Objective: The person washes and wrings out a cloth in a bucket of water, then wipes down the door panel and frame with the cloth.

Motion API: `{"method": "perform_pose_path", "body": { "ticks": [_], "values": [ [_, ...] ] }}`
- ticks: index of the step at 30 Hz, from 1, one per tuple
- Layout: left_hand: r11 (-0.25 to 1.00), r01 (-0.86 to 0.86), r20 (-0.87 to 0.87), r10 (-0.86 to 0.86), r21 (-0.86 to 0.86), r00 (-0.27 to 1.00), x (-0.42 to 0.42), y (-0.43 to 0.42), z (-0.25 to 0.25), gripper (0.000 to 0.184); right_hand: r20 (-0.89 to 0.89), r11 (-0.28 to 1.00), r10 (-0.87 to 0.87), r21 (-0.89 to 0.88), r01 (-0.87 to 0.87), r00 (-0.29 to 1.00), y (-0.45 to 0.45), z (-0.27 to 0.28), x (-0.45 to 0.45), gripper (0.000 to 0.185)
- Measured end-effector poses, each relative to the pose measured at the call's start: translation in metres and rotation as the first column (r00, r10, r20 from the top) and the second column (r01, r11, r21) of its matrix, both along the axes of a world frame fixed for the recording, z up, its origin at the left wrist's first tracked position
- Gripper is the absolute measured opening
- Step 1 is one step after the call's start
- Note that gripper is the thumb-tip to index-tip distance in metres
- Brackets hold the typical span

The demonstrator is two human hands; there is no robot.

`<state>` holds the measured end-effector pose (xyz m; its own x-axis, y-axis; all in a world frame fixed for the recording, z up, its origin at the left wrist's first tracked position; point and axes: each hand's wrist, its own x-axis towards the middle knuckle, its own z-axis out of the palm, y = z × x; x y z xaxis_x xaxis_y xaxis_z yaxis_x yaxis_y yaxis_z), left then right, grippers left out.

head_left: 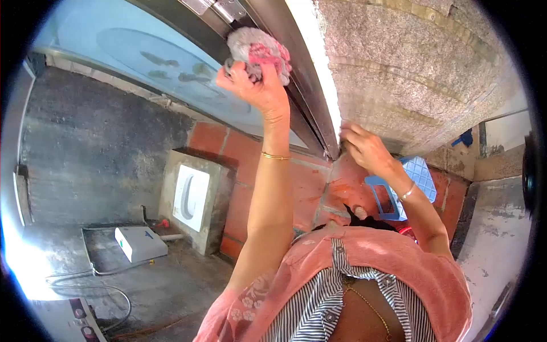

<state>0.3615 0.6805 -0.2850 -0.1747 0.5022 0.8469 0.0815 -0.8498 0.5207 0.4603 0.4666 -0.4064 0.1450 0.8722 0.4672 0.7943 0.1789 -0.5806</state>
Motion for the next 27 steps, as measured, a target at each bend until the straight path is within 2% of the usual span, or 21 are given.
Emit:
{"method": "perform_pose_path", "body": {
  "ticks": [3,5,6,9,10,11,12,13,14,15,16,17,19,20,21,23,24,26,27],
  "values": [
    [0.992,-0.028,-0.097,0.016,-0.124,0.995,-0.007,-0.008,-0.069,0.021,0.019,0.993,0.013,-0.121,-0.01,1.0,-0.06,-0.019,0.017,0.02],
    [0.983,-0.079,-0.158,0.052,-0.167,0.986,-0.014,-0.009,-0.131,0.019,-0.009,0.985,-0.071,-0.16,0.068,0.997,-0.097,-0.03,0.029,0.018],
    [0.978,-0.103,-0.181,0.069,-0.184,0.981,-0.009,-0.009,-0.144,0.018,-0.015,0.979,-0.114,-0.174,0.11,0.993,-0.111,-0.033,0.039,0.017],
    [0.931,0.077,-0.072,-0.11,-0.357,0.991,-0.012,-0.026,-0.113,0.018,-0.041,0.94,-0.213,-0.28,0.194,0.976,-0.155,-0.044,0.058,0.018],
    [0.951,0.077,-0.098,-0.112,-0.3,0.989,-0.013,-0.028,-0.096,0.016,-0.044,0.931,-0.228,-0.303,0.204,0.973,-0.171,-0.053,0.062,0.018],
    [0.966,0.158,0.017,-0.158,-0.207,0.987,-0.007,0.0,-0.086,0.016,-0.042,0.924,-0.25,-0.31,0.225,0.967,-0.182,-0.063,0.069,0.019],
    [1.0,0.001,-0.087,0.0,0.008,0.996,-0.008,0.003,-0.05,0.015,-0.046,0.914,-0.271,-0.325,0.242,0.962,-0.19,-0.071,0.075,0.019],
    [0.959,-0.168,-0.124,0.2,0.23,0.972,-0.008,0.006,-0.014,0.014,-0.057,0.907,-0.273,-0.347,0.237,0.96,-0.195,-0.077,0.079,0.019],
    [0.916,-0.238,-0.065,0.272,0.321,0.96,-0.003,0.014,0.025,0.015,-0.069,0.897,-0.274,-0.377,0.229,0.959,-0.2,-0.082,0.082,0.019],
    [0.86,-0.317,0.003,0.345,0.401,0.939,0.001,0.022,0.064,0.021,-0.079,0.885,-0.277,-0.408,0.223,0.958,-0.204,-0.086,0.085,0.02],
    [0.863,-0.36,-0.046,0.401,0.355,0.915,0.0,0.034,0.1,0.021,-0.114,0.87,-0.319,-0.428,0.244,0.941,-0.203,-0.087,0.084,0.021],
    [0.862,-0.404,-0.103,0.452,0.307,0.886,0.002,0.043,0.113,0.021,-0.081,0.884,-0.296,-0.4,0.241,0.952,-0.203,-0.097,0.088,0.022],
    [0.909,-0.35,-0.059,0.372,0.227,0.926,0.002,0.016,0.085,0.012,-0.15,0.853,-0.326,-0.473,0.221,0.933,-0.189,-0.093,0.086,0.023],
    [0.926,-0.319,-0.023,0.329,0.201,0.944,0.005,0.009,0.073,0.013,-0.128,0.881,-0.291,-0.423,0.213,0.948,-0.182,-0.101,0.089,0.023],
    [0.978,-0.152,0.021,0.15,0.142,0.988,0.002,0.022,0.039,0.01,-0.104,0.906,-0.258,-0.372,0.203,0.961,-0.176,-0.112,0.089,0.022],
    [0.994,-0.061,-0.004,0.062,0.087,0.998,-0.001,0.011,-0.027,0.011,-0.1,0.925,-0.221,-0.337,0.176,0.97,-0.171,-0.118,0.086,0.022],
    [0.964,-0.216,-0.166,0.241,0.152,0.956,-0.005,0.003,-0.056,0.014,-0.122,0.923,-0.214,-0.349,0.161,0.969,-0.166,-0.115,0.084,0.022],
    [0.965,-0.259,-0.267,0.262,0.048,0.927,-0.009,0.001,-0.121,0.012,-0.159,0.928,-0.208,-0.344,0.144,0.965,-0.163,-0.111,0.083,0.022],
    [0.972,-0.23,-0.27,0.209,-0.049,0.94,-0.011,-0.003,-0.156,0.009,-0.173,0.92,-0.224,-0.361,0.149,0.959,-0.167,-0.11,0.083,0.022]
  ]
}}
